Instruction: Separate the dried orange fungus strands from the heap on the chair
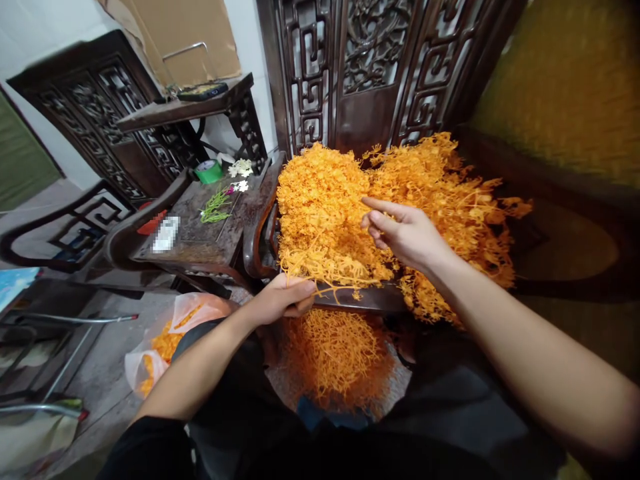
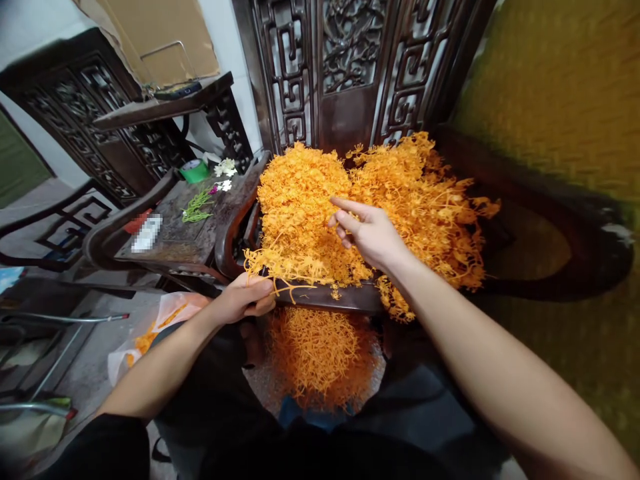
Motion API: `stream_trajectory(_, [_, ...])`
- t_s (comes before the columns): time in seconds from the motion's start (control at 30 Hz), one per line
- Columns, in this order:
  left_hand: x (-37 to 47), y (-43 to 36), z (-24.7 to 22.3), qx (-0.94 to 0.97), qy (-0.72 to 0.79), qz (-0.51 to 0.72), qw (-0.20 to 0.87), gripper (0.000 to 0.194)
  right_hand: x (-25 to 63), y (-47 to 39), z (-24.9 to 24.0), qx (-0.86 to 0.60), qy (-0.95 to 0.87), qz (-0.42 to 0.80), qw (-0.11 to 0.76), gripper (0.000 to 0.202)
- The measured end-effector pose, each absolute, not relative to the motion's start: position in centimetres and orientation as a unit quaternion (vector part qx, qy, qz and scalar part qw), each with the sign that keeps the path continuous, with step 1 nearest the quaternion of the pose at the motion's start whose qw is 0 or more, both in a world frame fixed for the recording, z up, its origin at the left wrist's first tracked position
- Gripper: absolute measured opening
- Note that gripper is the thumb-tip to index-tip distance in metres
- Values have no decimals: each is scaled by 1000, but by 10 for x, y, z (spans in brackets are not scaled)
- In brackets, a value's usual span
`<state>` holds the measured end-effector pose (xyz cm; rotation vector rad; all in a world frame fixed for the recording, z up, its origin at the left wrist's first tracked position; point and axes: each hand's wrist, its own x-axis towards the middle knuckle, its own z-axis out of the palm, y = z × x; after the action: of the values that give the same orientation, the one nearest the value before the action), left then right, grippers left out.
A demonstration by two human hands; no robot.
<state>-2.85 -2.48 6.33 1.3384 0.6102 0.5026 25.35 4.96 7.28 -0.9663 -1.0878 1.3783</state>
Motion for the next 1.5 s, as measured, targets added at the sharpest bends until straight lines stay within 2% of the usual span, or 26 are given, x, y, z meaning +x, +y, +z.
stream_trajectory(0.13, [-25,-27,63,608,279,196,717,55,242,36,76,-381,-499,644,436,57])
stream_trajectory(0.23, [-20,-28,63,608,289,173,719,56,238,28,80,-394,-546,645,362,71])
stream_trajectory(0.33, [-15,-28,63,606,286,157,725,55,232,22,82,-401,-627,586,321,66])
stream_trajectory(0.43, [-11,-29,63,611,275,149,727,56,233,29,79,-436,-658,489,372,53])
stream_trajectory(0.53, [-11,-30,64,610,258,155,733,57,253,54,73,-508,-554,420,509,48])
stream_trajectory(0.6, [-14,-30,65,604,248,158,741,57,274,73,68,-518,-446,414,601,46])
stream_trajectory(0.67, [-18,-29,66,603,252,161,740,58,291,85,66,-500,-376,445,641,45])
stream_trajectory(0.73, [-23,-26,66,606,268,177,727,58,298,86,65,-484,-362,497,623,42])
stream_trajectory(0.87, [-27,-22,68,615,282,208,707,59,283,66,65,-443,-391,611,526,42])
stream_trajectory(1.07, [-24,-19,68,609,278,232,706,60,254,44,63,-357,-429,692,458,34])
stream_trajectory(1.2, [-21,-17,66,601,279,239,710,60,243,37,64,-313,-450,716,433,56])
stream_trajectory(1.3, [-17,-17,64,592,282,238,716,58,237,31,69,-307,-459,717,425,61])
stream_trajectory(1.43, [-12,-18,62,576,280,245,728,56,234,25,77,-267,-461,736,417,83])
stream_trajectory(1.5, [-10,-19,62,564,276,253,736,55,234,24,79,-251,-485,732,407,85])
